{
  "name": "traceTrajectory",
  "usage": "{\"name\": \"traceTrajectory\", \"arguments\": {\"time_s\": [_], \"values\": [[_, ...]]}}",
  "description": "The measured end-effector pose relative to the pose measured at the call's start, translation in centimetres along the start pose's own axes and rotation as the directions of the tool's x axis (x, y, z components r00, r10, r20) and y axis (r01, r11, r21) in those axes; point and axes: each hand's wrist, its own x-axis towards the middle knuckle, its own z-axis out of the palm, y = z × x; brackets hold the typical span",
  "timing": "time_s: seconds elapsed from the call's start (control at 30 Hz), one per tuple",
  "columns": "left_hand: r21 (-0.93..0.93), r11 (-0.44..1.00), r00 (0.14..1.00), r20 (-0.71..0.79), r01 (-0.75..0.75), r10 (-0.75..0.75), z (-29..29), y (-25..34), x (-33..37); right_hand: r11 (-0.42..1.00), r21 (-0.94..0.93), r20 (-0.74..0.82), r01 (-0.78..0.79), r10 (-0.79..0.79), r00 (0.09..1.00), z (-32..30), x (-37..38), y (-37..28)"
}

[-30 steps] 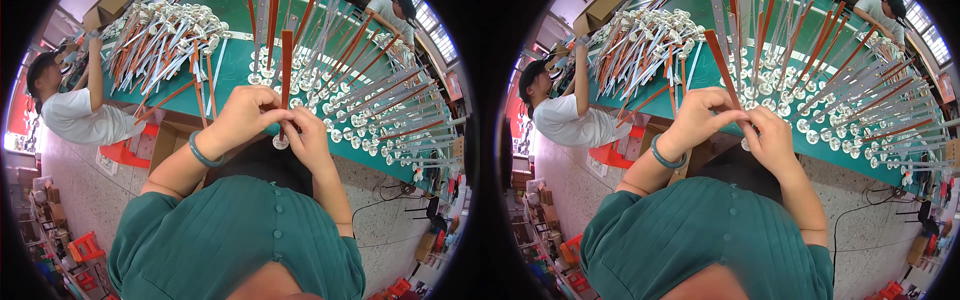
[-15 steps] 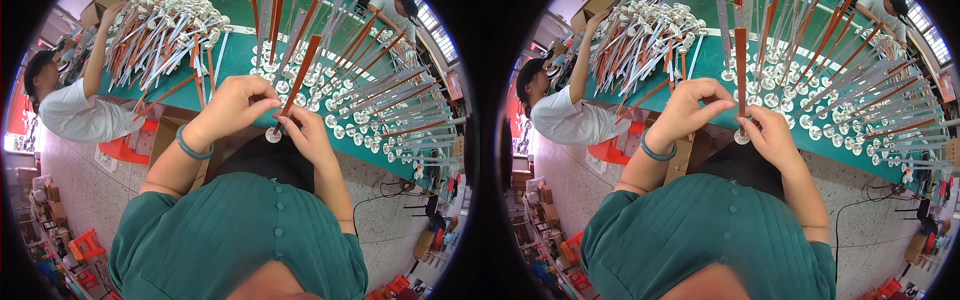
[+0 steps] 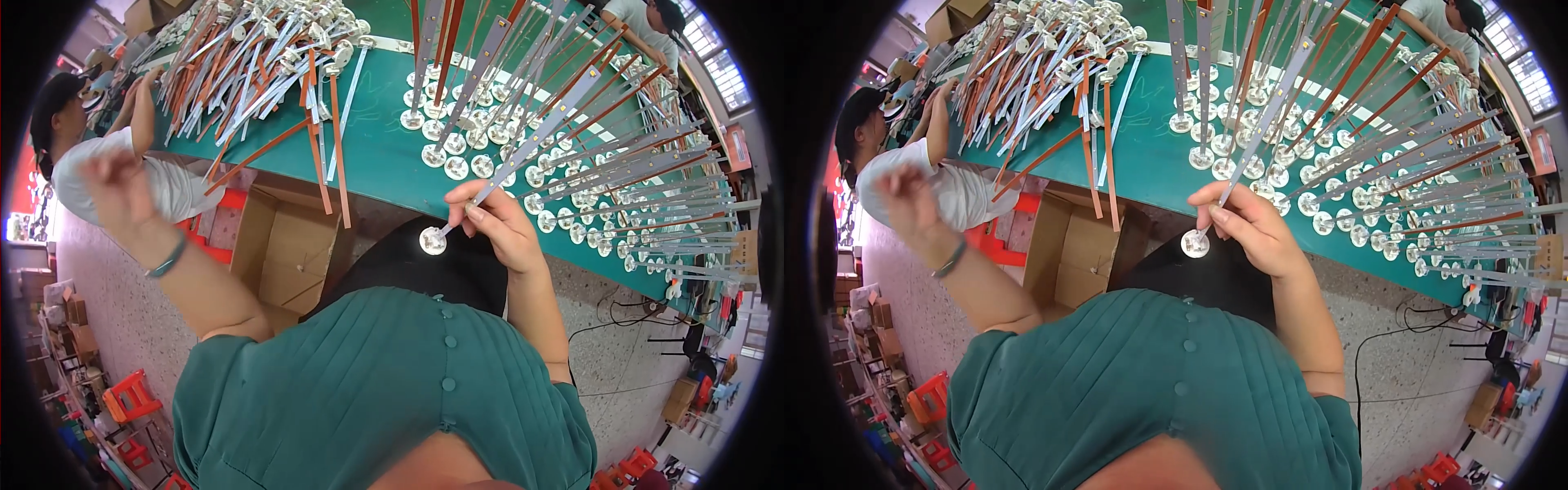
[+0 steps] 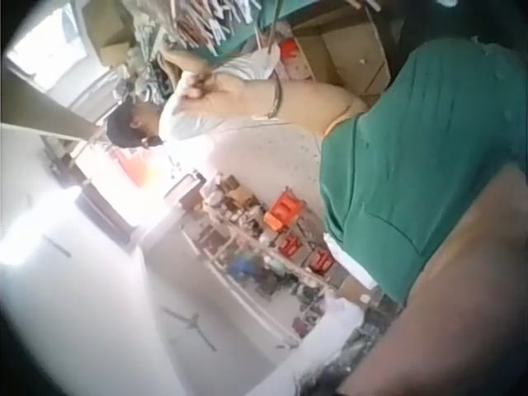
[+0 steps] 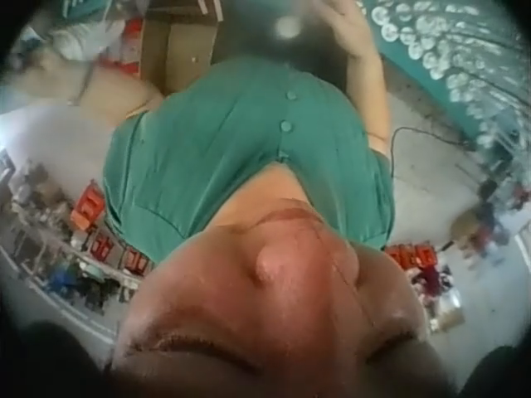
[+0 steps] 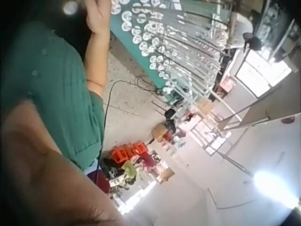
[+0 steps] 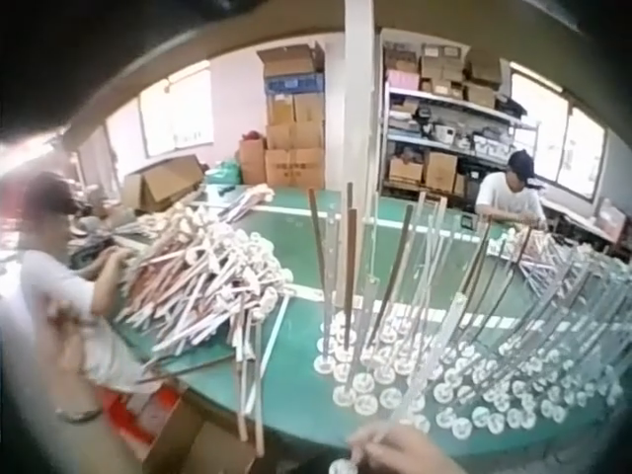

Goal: Assembling components by gluing long rods onto small circular bases using a hot glue gun.

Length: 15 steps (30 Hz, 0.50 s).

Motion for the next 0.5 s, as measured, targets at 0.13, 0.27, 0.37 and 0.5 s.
{"name": "traceTrajectory", "arguments": {"time_s": [0.13,0.27,0.37,0.5], "values": [[0.987,0.082,0.758,-0.157,0.136,0.633,-1.5,4.6,-3.8,0.999,0.012,0.040,-0.039,0.038,0.998,0.1,0.8,-0.2],[0.858,-0.485,0.952,0.270,-0.171,0.142,2.1,-0.4,-8.4,0.990,-0.124,0.023,-0.068,0.072,0.997,1.2,1.5,-0.1],[0.908,0.284,0.869,0.391,-0.309,-0.304,10.8,-7.1,-12.5,0.916,-0.395,0.138,0.070,-0.016,0.990,2.1,2.8,-0.2],[0.666,0.688,0.566,0.698,-0.287,-0.440,18.1,-10.5,-14.1,0.801,-0.556,0.275,0.222,-0.075,0.959,3.1,4.4,-1.7]]}}
